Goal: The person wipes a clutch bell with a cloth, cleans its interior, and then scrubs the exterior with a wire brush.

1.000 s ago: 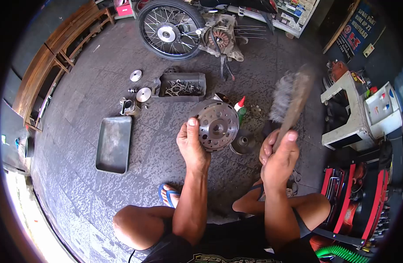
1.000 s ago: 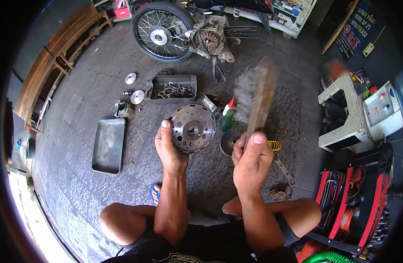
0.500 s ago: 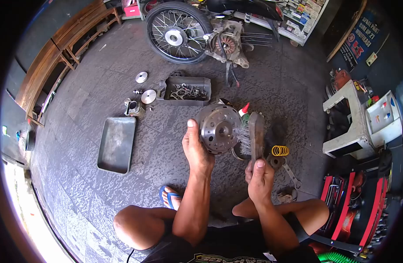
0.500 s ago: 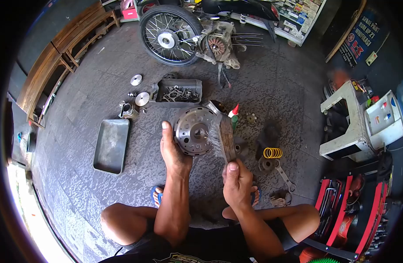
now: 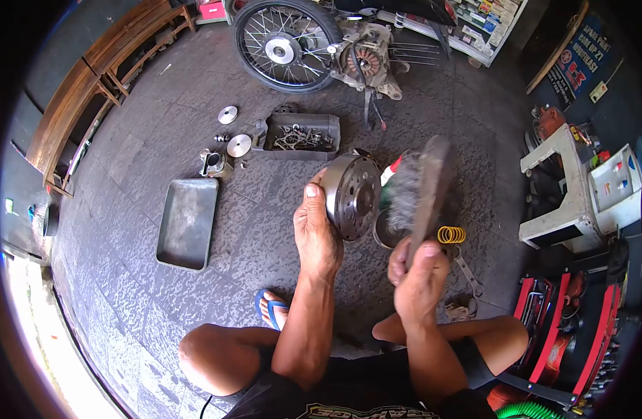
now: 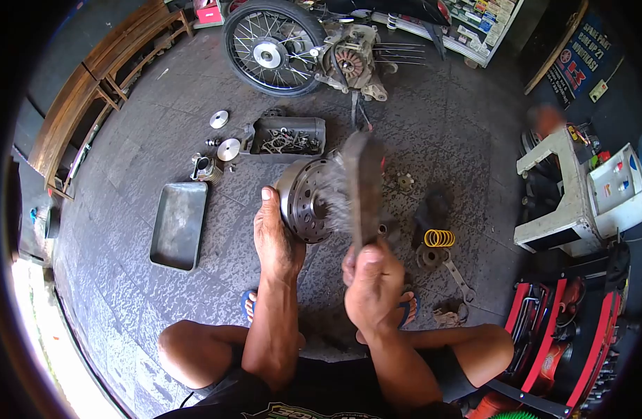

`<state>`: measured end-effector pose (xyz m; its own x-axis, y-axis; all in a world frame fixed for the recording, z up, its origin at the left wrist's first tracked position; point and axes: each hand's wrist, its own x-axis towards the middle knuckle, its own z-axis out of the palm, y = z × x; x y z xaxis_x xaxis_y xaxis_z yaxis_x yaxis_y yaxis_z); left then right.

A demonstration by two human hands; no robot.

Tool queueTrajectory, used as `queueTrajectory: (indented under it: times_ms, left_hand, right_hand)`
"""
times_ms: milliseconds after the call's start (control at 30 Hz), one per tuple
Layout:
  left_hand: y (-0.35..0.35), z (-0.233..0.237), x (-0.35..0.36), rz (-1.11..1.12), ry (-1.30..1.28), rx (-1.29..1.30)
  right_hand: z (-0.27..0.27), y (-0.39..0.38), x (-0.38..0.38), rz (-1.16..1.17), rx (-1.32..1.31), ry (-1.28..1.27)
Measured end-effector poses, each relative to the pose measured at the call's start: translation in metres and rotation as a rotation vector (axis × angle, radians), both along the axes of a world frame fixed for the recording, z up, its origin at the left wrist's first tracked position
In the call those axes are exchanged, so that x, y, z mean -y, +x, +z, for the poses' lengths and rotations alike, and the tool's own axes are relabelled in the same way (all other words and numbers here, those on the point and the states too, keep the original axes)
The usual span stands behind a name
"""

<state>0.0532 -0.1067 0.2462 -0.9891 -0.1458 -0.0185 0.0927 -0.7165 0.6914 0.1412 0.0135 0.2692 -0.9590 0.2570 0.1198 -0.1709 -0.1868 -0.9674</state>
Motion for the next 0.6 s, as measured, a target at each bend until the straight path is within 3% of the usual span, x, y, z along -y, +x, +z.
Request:
queueTrajectory:
  times_ms: [67,100,133,200,267,367,467,500,600]
  left_hand:
    - [0.005,0.003,0.006,-0.033,0.036,0.027]
    - [0.005,0.007,0.011,-0.068,0.078,0.039]
    - [-0.001,0.003,0.017,-0.030,0.042,-0.010]
    - [-0.006,0.003,0.023,-0.014,0.069,-0.006]
    - [-0.005,-0.006,0.019,-0.039,0.088,0.010]
    - [-0.004,-0.007,0.015,-0.055,0.096,0.038]
    - [-0.003,-0.005,0.016,-0.082,0.178,-0.019]
    - [-0.005,-0.003,0.017,-0.056,0.210,-0.012]
    - [-0.002,-0.011,0.022,-0.060,0.236,0.034]
  right_hand:
    - [-0.050,0.004,0.004,0.006,0.038,0.612]
    - [-0.090,0.015,-0.006,-0.107,0.029,0.692]
    - [-0.121,0.011,-0.031,-0.115,-0.014,0.702]
    - [-0.124,0.008,-0.046,-0.467,0.261,0.769]
    - [-0.078,0.004,-0.049,-0.390,0.328,0.668]
    - [-0.018,0.011,-0.001,-0.125,-0.085,0.637]
    - [-0.081,-0.018,-0.040,-0.339,0.241,0.847]
    - [-0.102,-0.029,-0.069,-0.406,0.437,0.766]
    - [-0.071,-0.014,-0.047,-0.401,0.179,0.631]
